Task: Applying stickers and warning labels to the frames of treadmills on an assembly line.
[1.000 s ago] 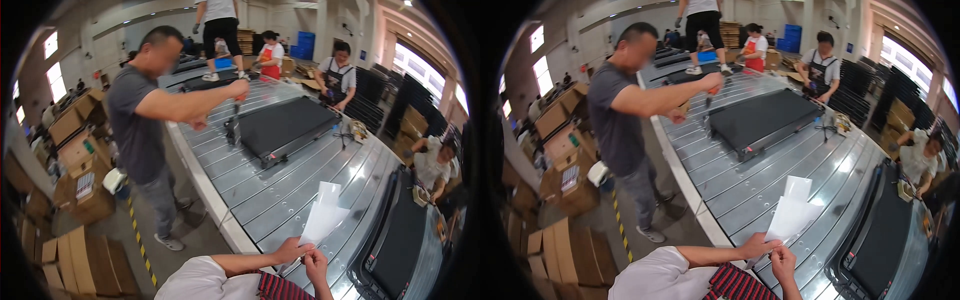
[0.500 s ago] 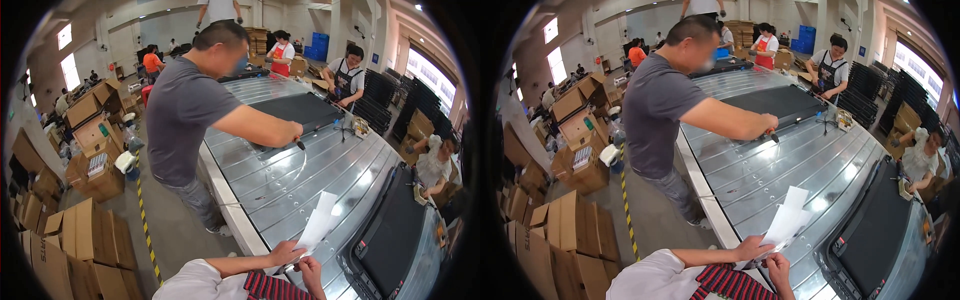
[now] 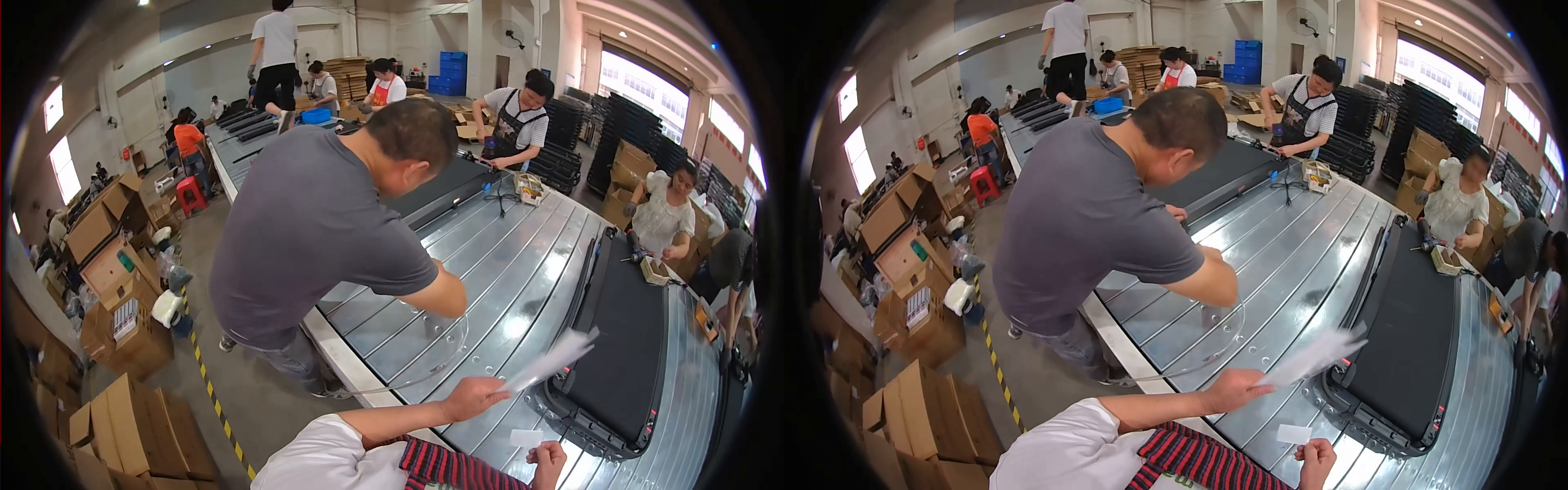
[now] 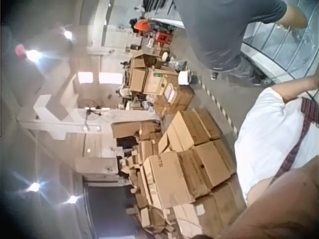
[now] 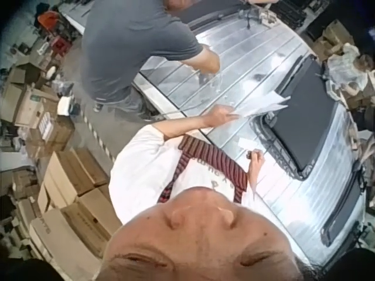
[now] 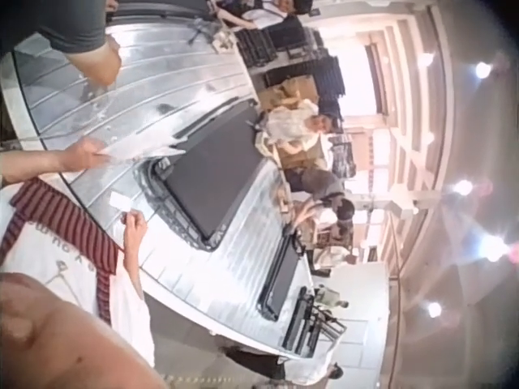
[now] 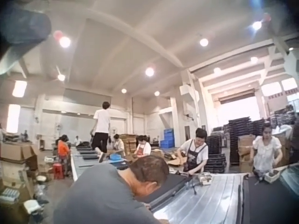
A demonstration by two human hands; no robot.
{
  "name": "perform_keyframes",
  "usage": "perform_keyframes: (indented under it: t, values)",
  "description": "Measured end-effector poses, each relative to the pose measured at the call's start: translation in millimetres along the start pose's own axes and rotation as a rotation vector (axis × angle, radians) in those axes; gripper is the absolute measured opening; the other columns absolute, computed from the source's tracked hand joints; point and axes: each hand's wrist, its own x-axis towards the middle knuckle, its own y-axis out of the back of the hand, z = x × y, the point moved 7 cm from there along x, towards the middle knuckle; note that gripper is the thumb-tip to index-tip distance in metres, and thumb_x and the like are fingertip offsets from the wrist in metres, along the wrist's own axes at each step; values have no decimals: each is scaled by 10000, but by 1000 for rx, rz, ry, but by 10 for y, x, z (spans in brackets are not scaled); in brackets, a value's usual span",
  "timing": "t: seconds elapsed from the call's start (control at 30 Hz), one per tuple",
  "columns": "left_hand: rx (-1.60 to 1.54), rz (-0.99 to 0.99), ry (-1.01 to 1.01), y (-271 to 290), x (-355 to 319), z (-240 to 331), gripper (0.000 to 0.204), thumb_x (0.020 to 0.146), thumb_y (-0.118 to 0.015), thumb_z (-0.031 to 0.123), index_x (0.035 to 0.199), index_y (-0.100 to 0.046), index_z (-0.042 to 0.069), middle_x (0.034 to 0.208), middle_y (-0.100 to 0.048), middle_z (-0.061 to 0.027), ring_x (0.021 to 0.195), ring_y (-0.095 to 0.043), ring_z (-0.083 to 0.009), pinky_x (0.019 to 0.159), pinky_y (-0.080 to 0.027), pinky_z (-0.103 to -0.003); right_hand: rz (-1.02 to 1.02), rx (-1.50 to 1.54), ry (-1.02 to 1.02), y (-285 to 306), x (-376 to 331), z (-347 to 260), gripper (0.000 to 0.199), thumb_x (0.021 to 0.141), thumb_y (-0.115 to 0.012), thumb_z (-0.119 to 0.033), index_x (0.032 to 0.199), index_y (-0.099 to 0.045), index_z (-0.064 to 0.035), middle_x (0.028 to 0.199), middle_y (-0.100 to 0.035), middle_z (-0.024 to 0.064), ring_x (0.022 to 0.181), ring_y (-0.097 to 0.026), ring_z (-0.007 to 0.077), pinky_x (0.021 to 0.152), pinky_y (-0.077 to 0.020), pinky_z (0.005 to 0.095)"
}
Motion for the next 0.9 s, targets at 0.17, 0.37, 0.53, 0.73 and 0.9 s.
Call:
perform_keyframes:
  t: [0.17, 0.37, 0.53, 0.73, 0.9]
  values:
    - [12, 29, -426, -261, -33, 257, 145, 779, -548, 198, 859, -568, 78, 764, -572, -90, 684, -552, -266, 558, -440, -333, -32, -148, -42, -281, -123, -90, 139, 739, -464, -106, 740, -550, 3, 599, -532, 39, 536, -473, 106, 506, -394, 235]
    - [79, -10, -288, -282, 12, 87, 141, 766, -560, 176, 873, -582, 87, 812, -595, -54, 727, -576, -230, 599, -467, -312, -227, -27, -80, -907, 94, -244, 154, 757, -459, -102, 760, -558, 15, 614, -545, 52, 543, -493, 116, 509, -407, 232]
    - [61, 22, -154, -282, -46, -121, 167, 781, -540, 202, 889, -587, 85, 808, -594, -83, 731, -568, -263, 600, -452, -341, -342, 148, -123, -1067, 151, -257, 142, 764, -478, -98, 765, -562, 16, 657, -568, 84, 562, -536, 138, 528, -449, 250]
    - [27, -39, -34, -334, -72, -227, 200, 783, -536, 208, 912, -588, 64, 807, -594, -108, 728, -562, -292, 626, -448, -353, -331, 277, -197, -1140, 123, -208, 148, 783, -513, -118, 816, -558, 20, 662, -570, 87, 553, -538, 144, 529, -456, 252]
    - [-25, -27, 34, -372, -19, -376, 224, 790, -528, 241, 922, -589, 71, 792, -592, -120, 709, -562, -308, 600, -442, -354, -278, 366, -258, -1191, 261, -83, 125, 777, -528, -106, 789, -560, 13, 630, -551, 68, 545, -514, 127, 517, -426, 236]
